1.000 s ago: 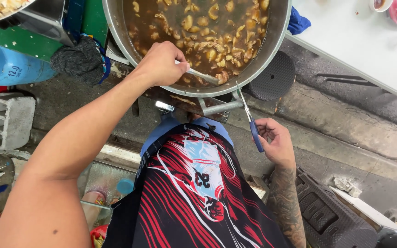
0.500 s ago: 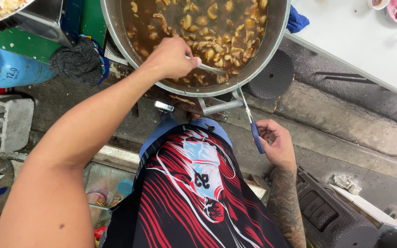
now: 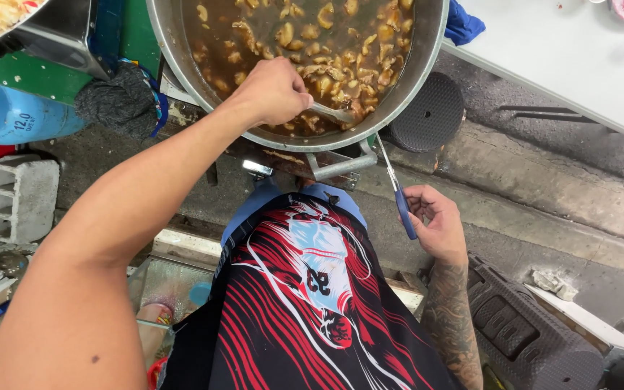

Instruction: Using tongs to lift pieces of meat from a large pot of stew and cutting them into smaller pieces with scissors.

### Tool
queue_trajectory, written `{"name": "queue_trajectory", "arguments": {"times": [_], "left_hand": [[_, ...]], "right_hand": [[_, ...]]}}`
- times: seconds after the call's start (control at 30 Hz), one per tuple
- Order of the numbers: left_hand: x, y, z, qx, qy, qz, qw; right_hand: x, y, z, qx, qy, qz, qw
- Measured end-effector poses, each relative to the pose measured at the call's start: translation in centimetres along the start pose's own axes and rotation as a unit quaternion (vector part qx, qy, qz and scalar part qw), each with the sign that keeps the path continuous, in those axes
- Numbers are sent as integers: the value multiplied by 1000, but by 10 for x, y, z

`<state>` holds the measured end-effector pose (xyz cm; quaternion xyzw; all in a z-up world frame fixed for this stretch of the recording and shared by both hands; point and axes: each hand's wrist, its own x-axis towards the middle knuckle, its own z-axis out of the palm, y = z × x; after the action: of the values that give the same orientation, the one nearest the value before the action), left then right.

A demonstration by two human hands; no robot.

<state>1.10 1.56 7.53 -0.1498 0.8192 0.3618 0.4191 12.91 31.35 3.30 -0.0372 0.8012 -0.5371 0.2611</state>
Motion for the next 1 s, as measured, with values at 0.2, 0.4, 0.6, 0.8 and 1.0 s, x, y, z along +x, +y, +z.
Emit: {"name": "queue_trajectory", "arguments": {"times": [0.2, 0.4, 0.6, 0.8, 1.0], "left_hand": [[-10, -7, -11, -25, 13, -9, 1000], [-31, -14, -26, -80, 26, -36, 996], [-26, -46, -28, -115, 88, -12, 989], [-36, -75, -32, -157, 119, 22, 980], [-87, -105, -51, -215, 155, 30, 964]], "right_hand": [[2, -3, 0, -8, -8, -2, 1000], [1, -2, 0, -3, -2, 5, 1000], [4, -1, 6, -5, -10, 4, 1000], [9, -5, 14, -13, -28, -31, 999], [8, -12, 25, -40, -36, -40, 998]]}}
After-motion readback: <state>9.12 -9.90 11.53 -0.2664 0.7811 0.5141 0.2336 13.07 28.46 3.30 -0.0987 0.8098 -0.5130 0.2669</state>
